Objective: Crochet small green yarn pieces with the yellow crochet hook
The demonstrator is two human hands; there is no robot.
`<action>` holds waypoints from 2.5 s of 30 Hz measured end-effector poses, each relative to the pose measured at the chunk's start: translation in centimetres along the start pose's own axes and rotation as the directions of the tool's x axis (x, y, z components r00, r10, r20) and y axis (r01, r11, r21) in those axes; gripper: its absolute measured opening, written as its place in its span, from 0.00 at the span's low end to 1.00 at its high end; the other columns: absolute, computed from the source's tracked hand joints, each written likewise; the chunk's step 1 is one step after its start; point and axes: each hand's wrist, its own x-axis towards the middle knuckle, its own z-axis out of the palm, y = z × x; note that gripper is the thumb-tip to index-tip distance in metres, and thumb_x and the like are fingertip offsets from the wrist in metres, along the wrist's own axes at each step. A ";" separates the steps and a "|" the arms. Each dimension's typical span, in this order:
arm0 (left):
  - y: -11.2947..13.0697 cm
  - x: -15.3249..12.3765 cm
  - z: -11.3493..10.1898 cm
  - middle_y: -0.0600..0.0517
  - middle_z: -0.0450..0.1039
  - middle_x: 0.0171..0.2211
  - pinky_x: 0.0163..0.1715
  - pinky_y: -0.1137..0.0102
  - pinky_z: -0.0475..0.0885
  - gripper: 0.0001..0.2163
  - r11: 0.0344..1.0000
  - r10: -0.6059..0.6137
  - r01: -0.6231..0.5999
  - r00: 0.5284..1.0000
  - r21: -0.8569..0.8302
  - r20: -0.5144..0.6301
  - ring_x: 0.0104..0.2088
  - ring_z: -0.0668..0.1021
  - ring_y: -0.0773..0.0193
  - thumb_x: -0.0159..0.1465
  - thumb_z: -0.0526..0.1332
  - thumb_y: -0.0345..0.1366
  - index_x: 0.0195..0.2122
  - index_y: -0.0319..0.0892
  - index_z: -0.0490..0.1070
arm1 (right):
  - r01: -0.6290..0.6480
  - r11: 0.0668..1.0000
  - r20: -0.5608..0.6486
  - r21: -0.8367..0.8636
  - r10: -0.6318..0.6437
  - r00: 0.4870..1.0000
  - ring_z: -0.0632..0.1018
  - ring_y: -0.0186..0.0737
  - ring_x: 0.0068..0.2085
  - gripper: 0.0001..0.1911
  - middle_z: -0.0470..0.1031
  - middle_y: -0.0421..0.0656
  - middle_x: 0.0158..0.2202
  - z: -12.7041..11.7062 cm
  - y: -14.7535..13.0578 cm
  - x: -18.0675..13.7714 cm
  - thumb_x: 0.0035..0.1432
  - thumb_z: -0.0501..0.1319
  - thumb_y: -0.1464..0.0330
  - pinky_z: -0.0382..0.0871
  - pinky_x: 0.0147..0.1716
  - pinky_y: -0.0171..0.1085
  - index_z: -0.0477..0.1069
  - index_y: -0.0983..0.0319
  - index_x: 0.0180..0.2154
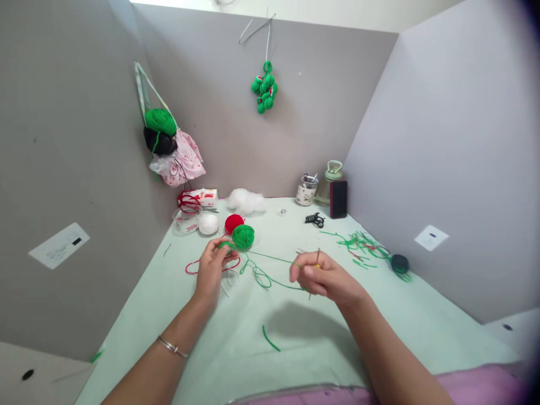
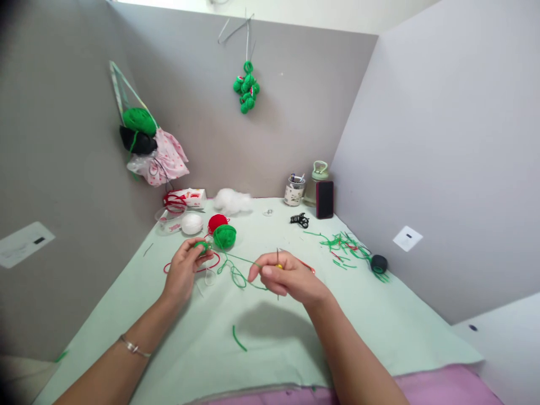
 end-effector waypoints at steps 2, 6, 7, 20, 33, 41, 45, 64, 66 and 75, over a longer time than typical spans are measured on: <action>-0.1 0.1 -0.1 0.52 0.80 0.39 0.44 0.63 0.79 0.14 1.000 -0.021 0.021 1.000 -0.005 0.000 0.34 0.83 0.63 0.58 0.72 0.43 0.42 0.43 0.77 | 0.015 1.000 0.047 0.013 -0.015 0.999 0.51 0.25 0.16 0.25 0.56 0.28 0.12 -0.4 0.0 -0.4 0.64 0.67 0.48 0.46 0.18 0.32 0.79 0.67 0.37; 0.0 0.2 -0.1 0.52 0.80 0.39 0.44 0.64 0.80 0.15 0.999 -0.045 0.045 0.999 -0.022 -0.006 0.33 0.83 0.64 0.58 0.72 0.43 0.42 0.42 0.78 | 0.003 1.000 0.159 0.007 -0.004 0.987 0.55 0.25 0.12 0.29 0.57 0.32 0.09 -1.4 0.3 -1.4 0.59 0.69 0.44 0.47 0.14 0.32 0.80 0.66 0.28; 0.1 0.3 -0.1 0.51 0.81 0.39 0.44 0.64 0.80 0.15 0.999 -0.046 0.046 0.999 -0.029 -0.009 0.33 0.82 0.64 0.57 0.73 0.43 0.42 0.42 0.78 | 0.002 1.000 0.184 0.004 -0.003 0.983 0.56 0.25 0.11 0.30 0.58 0.33 0.09 -1.7 0.4 -1.7 0.58 0.69 0.44 0.48 0.14 0.32 0.80 0.65 0.26; 1.0 0.4 -0.2 0.50 0.80 0.39 0.46 0.63 0.79 0.15 0.989 -0.084 0.087 0.996 -0.119 0.030 0.34 0.80 0.66 0.56 0.74 0.42 0.39 0.40 0.76 | -0.093 0.958 0.282 -0.272 0.172 0.944 0.62 0.31 0.15 0.40 0.70 0.43 0.13 -1.4 -1.7 -2.8 0.55 0.58 0.30 0.59 0.20 0.37 0.83 0.58 0.23; 2.4 -2.8 1.9 0.48 0.80 0.46 0.50 0.64 0.76 0.12 0.975 -0.174 0.214 0.908 -0.064 0.382 0.41 0.81 0.61 0.60 0.76 0.41 0.42 0.43 0.81 | -0.019 0.950 -0.604 -0.312 -0.183 0.776 0.64 0.32 0.21 0.34 0.73 0.41 0.25 -0.3 -0.3 1.1 0.67 0.54 0.39 0.58 0.21 0.36 0.81 0.61 0.36; 2.3 -3.9 2.6 0.47 0.80 0.46 0.52 0.59 0.77 0.12 0.960 -0.212 0.273 0.855 -0.063 0.473 0.40 0.82 0.59 0.60 0.76 0.41 0.42 0.43 0.81 | 0.202 0.979 -0.610 0.000 -0.160 0.776 0.71 0.31 0.24 0.20 0.81 0.42 0.32 0.4 -0.7 1.6 0.49 0.79 0.54 0.70 0.25 0.36 0.79 0.59 0.35; 2.4 -4.2 2.7 0.48 0.79 0.46 0.52 0.60 0.77 0.12 0.960 -0.209 0.272 0.846 -0.060 0.491 0.41 0.81 0.59 0.60 0.76 0.42 0.41 0.43 0.81 | 0.202 0.979 -0.594 0.005 -0.159 0.788 0.72 0.32 0.25 0.19 0.80 0.41 0.31 0.8 -0.7 1.5 0.48 0.79 0.54 0.71 0.27 0.37 0.79 0.59 0.34; 2.6 -4.5 2.9 0.48 0.80 0.45 0.51 0.62 0.75 0.12 0.965 -0.197 0.258 0.833 -0.048 0.517 0.41 0.81 0.59 0.60 0.76 0.43 0.41 0.45 0.83 | 0.181 0.983 -0.509 0.014 -0.149 0.848 0.74 0.34 0.27 0.18 0.81 0.42 0.32 1.3 -0.5 1.2 0.51 0.78 0.55 0.73 0.30 0.39 0.79 0.59 0.34; 2.6 -4.6 2.9 0.48 0.80 0.44 0.51 0.61 0.76 0.12 0.964 -0.199 0.260 0.833 -0.047 0.517 0.41 0.81 0.59 0.60 0.76 0.43 0.41 0.44 0.83 | 0.187 0.982 -0.505 0.026 -0.149 0.850 0.75 0.33 0.27 0.18 0.81 0.42 0.32 1.4 -0.6 1.2 0.51 0.79 0.55 0.72 0.29 0.38 0.79 0.59 0.34; 2.5 -4.5 2.9 0.48 0.79 0.43 0.52 0.60 0.76 0.13 0.963 -0.205 0.264 0.832 -0.044 0.515 0.42 0.80 0.58 0.59 0.77 0.44 0.41 0.44 0.83 | 0.192 0.981 -0.513 0.013 -0.159 0.844 0.75 0.34 0.27 0.18 0.81 0.42 0.31 1.5 -0.6 1.3 0.51 0.79 0.55 0.72 0.29 0.38 0.80 0.60 0.34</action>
